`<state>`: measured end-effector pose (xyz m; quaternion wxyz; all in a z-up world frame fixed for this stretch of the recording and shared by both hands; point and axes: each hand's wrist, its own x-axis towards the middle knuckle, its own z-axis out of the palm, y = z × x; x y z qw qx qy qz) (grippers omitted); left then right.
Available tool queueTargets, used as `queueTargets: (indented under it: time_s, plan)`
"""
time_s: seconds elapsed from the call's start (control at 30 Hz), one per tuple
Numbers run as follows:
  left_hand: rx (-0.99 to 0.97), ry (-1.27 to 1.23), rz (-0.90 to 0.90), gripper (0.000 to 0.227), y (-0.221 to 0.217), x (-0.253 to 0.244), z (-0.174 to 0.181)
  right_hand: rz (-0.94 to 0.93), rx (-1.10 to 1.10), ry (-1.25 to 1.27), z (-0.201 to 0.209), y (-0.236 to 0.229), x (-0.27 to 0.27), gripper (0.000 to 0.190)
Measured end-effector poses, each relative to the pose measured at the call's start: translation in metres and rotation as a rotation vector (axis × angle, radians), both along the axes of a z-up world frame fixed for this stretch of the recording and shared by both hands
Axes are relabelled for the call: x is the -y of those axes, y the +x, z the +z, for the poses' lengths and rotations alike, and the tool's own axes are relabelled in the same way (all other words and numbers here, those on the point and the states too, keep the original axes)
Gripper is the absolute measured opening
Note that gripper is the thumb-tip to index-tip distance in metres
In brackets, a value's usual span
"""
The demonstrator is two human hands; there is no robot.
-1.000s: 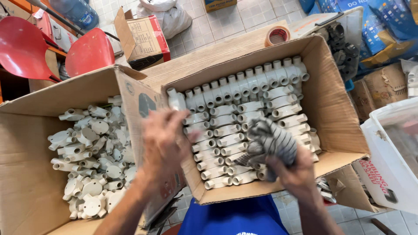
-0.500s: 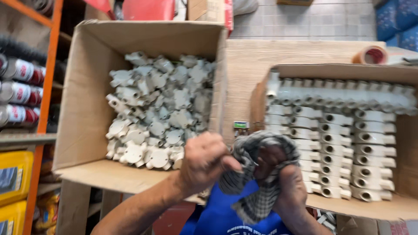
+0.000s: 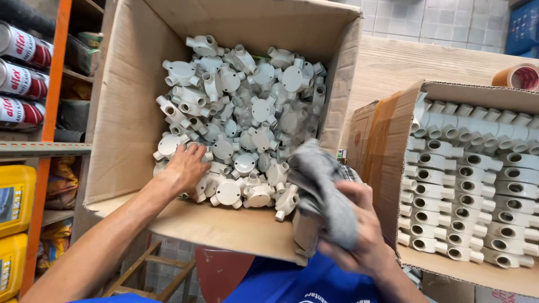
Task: The person sorts through white electrical boxes, wiping them with a cloth and arranging them into neat rows within a cardboard container.
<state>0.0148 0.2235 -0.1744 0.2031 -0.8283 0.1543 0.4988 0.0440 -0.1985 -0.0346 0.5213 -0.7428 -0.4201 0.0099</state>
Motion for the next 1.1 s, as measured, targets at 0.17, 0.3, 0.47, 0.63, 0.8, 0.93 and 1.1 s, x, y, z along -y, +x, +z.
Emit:
queueTargets:
  time_s: [0.17, 0.3, 0.47, 0.63, 0.8, 0.93, 1.1]
  plan:
    - [0.064, 0.056, -0.107, 0.036, -0.016, -0.003, -0.007, -0.282, 0.151, -0.423, -0.031, -0.001, -0.036, 0.021]
    - [0.286, -0.132, 0.034, 0.079, -0.007, -0.017, 0.008, -0.392, 0.307, -0.439, -0.04, 0.007, -0.036, 0.037]
    - [0.15, -0.791, 1.076, 0.055, 0.008, 0.03, 0.114, -0.329, 0.355, -0.585, -0.054, 0.004, -0.041, 0.037]
    - [0.371, -1.371, 1.05, 0.024, -0.015, 0.092, 0.099, -0.205, 0.037, -0.086, -0.005, -0.007, -0.061, 0.026]
    - [0.514, -1.615, 0.95, 0.051, -0.044, 0.147, 0.064, -0.278, 0.404, -0.179, -0.012, -0.012, -0.085, 0.051]
    - [0.754, -1.882, 1.106, 0.047, -0.042, 0.175, 0.083, -0.368, 0.235, -0.015, -0.003, -0.006, -0.071, 0.025]
    - [0.921, -1.664, 0.958, 0.065, -0.028, 0.201, 0.13, -0.697, -0.471, 0.181, 0.015, 0.011, -0.046, 0.029]
